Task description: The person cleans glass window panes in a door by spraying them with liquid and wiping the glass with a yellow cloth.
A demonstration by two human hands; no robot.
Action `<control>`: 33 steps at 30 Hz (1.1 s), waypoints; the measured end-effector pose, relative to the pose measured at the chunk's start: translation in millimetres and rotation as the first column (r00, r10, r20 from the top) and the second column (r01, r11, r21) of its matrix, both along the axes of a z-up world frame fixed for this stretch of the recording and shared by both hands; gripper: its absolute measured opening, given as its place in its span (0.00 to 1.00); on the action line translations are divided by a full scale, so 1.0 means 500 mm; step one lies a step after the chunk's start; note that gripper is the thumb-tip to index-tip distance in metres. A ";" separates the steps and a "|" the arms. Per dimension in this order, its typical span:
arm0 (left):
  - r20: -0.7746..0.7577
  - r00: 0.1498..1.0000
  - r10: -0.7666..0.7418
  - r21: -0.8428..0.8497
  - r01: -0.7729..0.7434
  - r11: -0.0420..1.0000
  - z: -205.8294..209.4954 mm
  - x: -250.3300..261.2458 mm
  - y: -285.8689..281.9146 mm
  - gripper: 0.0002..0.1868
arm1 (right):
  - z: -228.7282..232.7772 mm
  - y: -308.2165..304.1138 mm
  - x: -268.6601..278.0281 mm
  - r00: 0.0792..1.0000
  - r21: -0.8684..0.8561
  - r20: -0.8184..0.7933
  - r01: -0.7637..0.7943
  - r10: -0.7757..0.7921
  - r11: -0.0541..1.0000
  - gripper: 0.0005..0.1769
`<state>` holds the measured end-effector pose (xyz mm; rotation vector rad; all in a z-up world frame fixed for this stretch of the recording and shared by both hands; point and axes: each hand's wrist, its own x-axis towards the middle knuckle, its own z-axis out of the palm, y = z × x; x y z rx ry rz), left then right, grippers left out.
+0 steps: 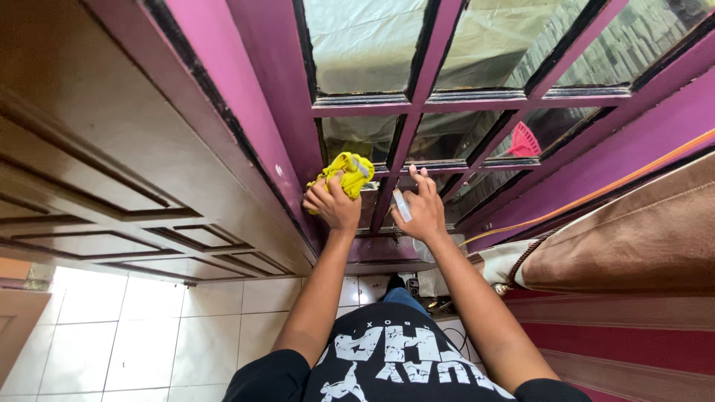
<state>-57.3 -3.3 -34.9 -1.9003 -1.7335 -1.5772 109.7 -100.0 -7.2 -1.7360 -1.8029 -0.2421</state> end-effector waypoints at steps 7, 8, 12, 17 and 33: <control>0.117 0.992 -0.054 0.228 0.026 0.973 0.156 0.003 0.031 0.26 | -0.003 -0.002 -0.005 1.000 -0.004 0.015 0.000 0.000 1.000 0.15; 0.116 0.992 -0.052 0.229 0.025 0.973 0.178 0.007 0.036 0.26 | -0.004 -0.002 -0.006 1.000 -0.003 0.014 -0.002 0.002 1.000 0.15; 0.063 0.998 0.006 0.319 -0.025 0.947 0.183 0.016 0.044 0.22 | -0.006 -0.004 -0.005 1.000 -0.023 0.012 0.015 -0.015 1.000 0.16; 0.015 1.000 0.015 0.226 -0.018 0.974 0.026 0.030 0.031 0.24 | -0.007 -0.005 -0.003 1.000 0.010 0.026 0.014 -0.014 1.000 0.15; 0.092 0.992 -0.082 0.217 0.061 0.974 0.195 0.085 0.032 0.29 | -0.011 0.002 -0.006 1.000 -0.013 0.006 0.021 -0.021 1.000 0.15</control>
